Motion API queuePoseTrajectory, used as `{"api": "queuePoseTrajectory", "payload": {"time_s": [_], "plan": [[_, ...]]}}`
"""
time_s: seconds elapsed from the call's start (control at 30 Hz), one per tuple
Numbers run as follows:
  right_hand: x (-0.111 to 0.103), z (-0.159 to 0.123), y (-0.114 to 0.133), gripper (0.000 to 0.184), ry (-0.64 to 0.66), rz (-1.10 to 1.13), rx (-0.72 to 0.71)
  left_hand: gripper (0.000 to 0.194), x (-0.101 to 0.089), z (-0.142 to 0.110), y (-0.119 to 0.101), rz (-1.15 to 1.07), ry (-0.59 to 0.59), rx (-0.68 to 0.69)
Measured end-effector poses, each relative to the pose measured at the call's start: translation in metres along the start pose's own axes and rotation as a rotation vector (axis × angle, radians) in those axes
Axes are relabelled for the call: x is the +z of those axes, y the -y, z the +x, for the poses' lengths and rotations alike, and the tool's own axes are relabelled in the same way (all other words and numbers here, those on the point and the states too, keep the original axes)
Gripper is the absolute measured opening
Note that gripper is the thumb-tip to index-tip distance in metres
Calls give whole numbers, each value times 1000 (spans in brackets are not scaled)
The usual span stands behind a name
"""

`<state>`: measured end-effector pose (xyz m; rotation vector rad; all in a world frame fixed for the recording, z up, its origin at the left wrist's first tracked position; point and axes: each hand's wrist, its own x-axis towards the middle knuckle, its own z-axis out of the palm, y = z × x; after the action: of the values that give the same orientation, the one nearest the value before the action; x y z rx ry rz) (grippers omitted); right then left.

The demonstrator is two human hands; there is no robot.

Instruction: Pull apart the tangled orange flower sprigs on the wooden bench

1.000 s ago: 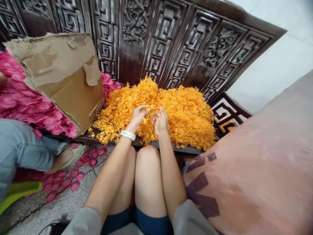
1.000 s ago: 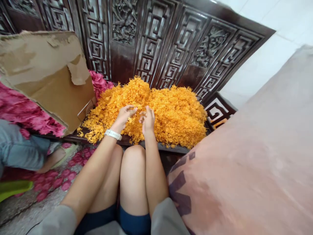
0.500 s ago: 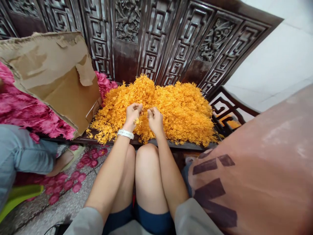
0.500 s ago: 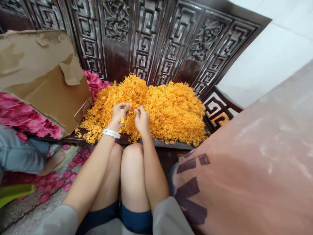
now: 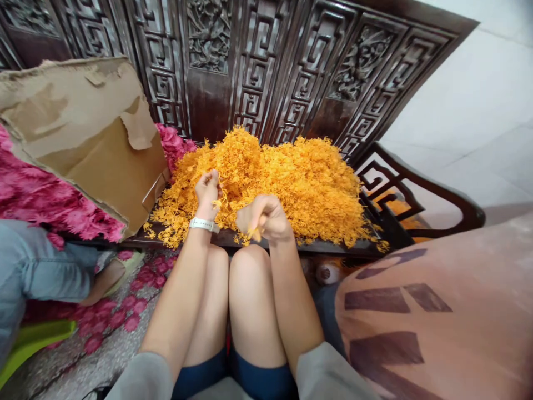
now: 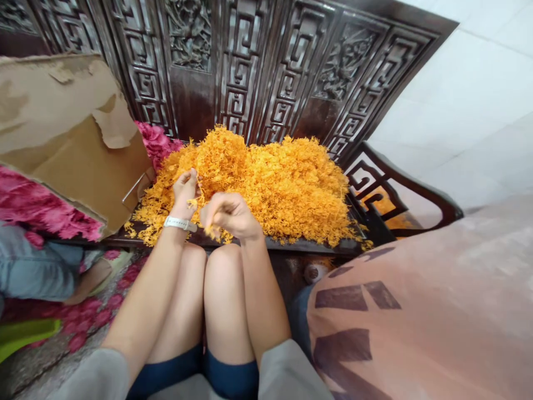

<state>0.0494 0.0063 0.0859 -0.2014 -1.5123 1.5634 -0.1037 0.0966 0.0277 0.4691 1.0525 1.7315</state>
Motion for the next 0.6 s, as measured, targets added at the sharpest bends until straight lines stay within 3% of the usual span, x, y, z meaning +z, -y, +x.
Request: {"api": "queuePoseTrajectory", "payload": {"time_s": [0.07,0.13,0.23,0.3,0.4,0.5,0.6], "plan": [[-12,3,-2,38,-365,102,-123,42,-5,4,1,-45,57,-37],[-29,8,-10,31,-711,130,-134,36,-6,5,3,-69,109,-38],[-48,15,-34,41,-941,-39,21,25,-4,3,7,-43,229,18],[-53,18,-52,49,-925,-272,81,25,-1,-1,9,7,354,48],[-53,19,-69,53,-752,-530,43,30,4,-8,10,97,527,45],[-51,18,-70,47,-651,-633,-1,38,9,-16,9,104,559,-4],[-50,16,-61,41,-660,-705,-62,36,14,-27,6,150,555,-107]]}}
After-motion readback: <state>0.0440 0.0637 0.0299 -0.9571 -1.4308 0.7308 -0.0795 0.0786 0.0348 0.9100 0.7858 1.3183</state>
